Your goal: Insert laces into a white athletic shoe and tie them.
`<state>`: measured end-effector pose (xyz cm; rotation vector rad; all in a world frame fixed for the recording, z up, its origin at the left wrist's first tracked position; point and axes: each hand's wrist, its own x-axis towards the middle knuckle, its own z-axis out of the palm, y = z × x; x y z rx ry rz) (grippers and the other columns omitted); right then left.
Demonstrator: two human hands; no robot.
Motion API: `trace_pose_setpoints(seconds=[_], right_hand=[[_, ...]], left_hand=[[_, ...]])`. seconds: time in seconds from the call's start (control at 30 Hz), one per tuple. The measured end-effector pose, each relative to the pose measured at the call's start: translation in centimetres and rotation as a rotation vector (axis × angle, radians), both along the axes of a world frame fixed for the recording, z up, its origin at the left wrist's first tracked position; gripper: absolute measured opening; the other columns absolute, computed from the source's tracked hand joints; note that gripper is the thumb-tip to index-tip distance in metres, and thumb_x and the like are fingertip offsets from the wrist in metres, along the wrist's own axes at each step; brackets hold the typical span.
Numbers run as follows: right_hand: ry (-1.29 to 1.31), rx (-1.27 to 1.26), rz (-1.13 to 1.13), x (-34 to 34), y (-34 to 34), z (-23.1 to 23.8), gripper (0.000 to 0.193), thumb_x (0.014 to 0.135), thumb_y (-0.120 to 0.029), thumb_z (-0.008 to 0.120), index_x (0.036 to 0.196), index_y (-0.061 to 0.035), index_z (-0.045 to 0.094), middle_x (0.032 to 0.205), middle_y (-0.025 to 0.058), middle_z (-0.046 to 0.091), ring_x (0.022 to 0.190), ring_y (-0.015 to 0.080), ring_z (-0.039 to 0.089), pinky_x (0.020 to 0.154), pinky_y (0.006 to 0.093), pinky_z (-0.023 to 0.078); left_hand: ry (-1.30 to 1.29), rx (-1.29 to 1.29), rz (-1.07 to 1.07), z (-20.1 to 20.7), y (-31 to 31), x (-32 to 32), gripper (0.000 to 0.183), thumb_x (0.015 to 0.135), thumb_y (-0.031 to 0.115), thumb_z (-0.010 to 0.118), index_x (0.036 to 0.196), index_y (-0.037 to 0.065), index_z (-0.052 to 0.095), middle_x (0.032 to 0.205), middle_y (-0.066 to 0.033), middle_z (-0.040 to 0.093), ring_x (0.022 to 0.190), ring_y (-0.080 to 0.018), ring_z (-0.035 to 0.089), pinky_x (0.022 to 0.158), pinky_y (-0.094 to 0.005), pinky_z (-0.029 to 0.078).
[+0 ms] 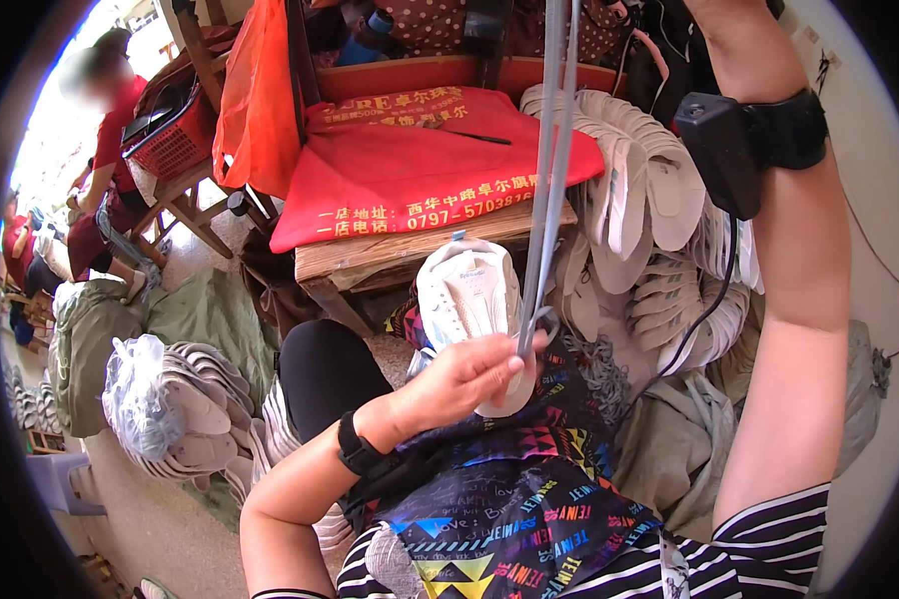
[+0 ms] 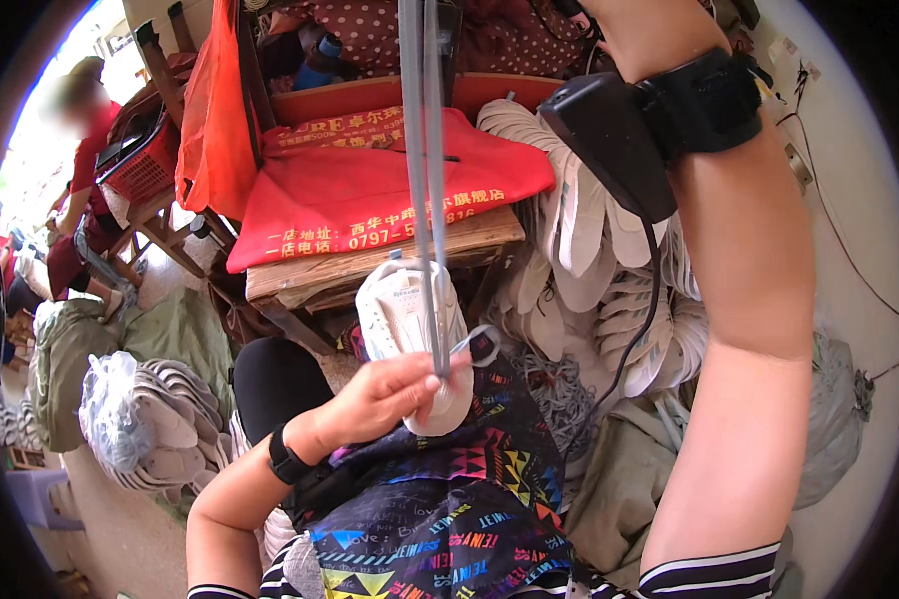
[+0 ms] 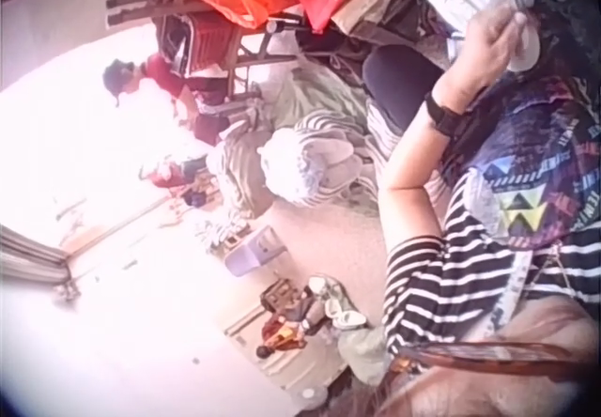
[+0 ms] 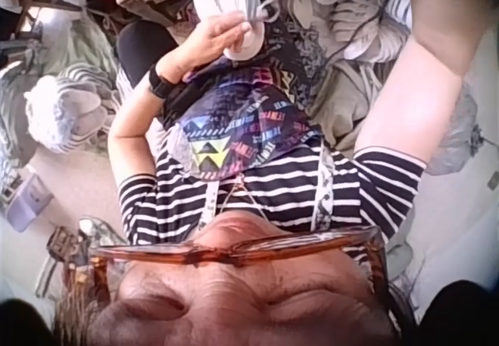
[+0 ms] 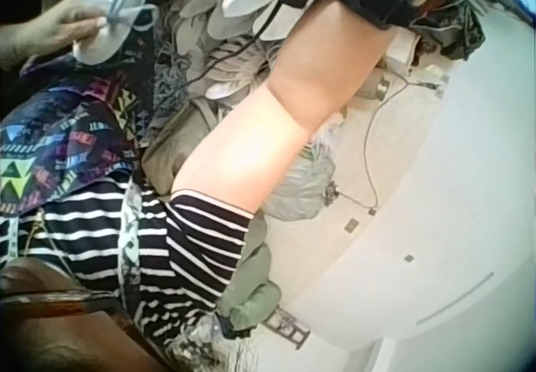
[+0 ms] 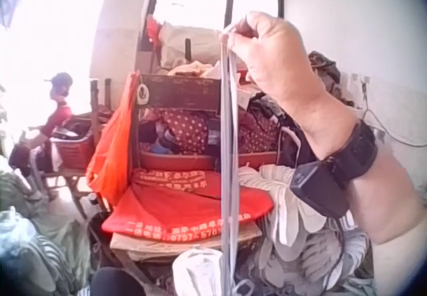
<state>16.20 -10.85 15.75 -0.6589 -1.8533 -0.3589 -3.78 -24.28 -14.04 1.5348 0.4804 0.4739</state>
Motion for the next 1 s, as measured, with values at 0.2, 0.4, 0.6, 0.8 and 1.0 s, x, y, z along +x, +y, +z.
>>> trace_pose_setpoints(seconds=[0.2,0.4,0.6,0.8,1.0], right_hand=[[-0.271,0.07,-0.152,2.1,2.5,-6.5,0.012,0.09,-0.006,0.059,0.081,-0.003,0.067,0.068,0.0051,0.067,0.06,0.0117,0.061,0.052,0.0278,0.046],[-0.559,-0.421,-0.183,1.3,-3.4,-18.8,0.023,0.086,-0.015,0.064,0.107,-0.0076,0.063,0.099,0.0106,0.065,0.088,0.031,0.065,0.076,0.038,0.054],[-0.72,-0.508,0.255,-1.5,-16.3,-25.9,0.014,0.076,-0.02,0.065,0.08,-0.0086,0.059,0.075,0.0029,0.056,0.071,0.0191,0.059,0.063,0.0318,0.048],[-0.826,-0.534,0.245,-0.1,-19.5,-31.0,0.027,0.08,-0.017,0.061,0.101,-0.0006,0.064,0.101,0.0095,0.063,0.097,0.0237,0.062,0.088,0.0354,0.05],[-0.677,-0.569,0.265,0.5,-19.7,-31.4,0.03,0.079,-0.013,0.065,0.106,-0.0008,0.063,0.106,0.0099,0.063,0.097,0.0265,0.062,0.088,0.0372,0.05]], left_hand=[[-0.171,0.218,-0.208,3.9,-1.7,-2.3,0.024,0.103,0.015,0.051,0.1,-0.001,0.068,0.086,-0.0092,0.062,0.08,-0.0181,0.059,0.076,-0.0331,0.048],[-0.224,-0.134,0.309,4.6,1.7,-5.2,0.029,0.105,0.023,0.048,0.103,0.0,0.067,0.077,0.005,0.053,0.072,-0.0034,0.045,0.067,-0.0207,0.038],[-0.285,-0.245,0.481,1.8,3.6,-4.1,0.03,0.105,0.023,0.045,0.099,-0.001,0.062,0.065,0.0073,0.037,0.059,-0.0039,0.033,0.062,-0.0234,0.034],[-0.327,-0.251,0.474,5.9,5.3,-2.3,0.026,0.104,0.025,0.048,0.097,0.003,0.06,0.064,0.0086,0.033,0.055,-0.0027,0.031,0.057,-0.021,0.033],[-0.518,-0.103,0.657,7.6,6.3,-2.4,0.027,0.105,0.023,0.046,0.099,0.002,0.063,0.067,0.0067,0.04,0.059,-0.0031,0.035,0.059,-0.0237,0.037]])
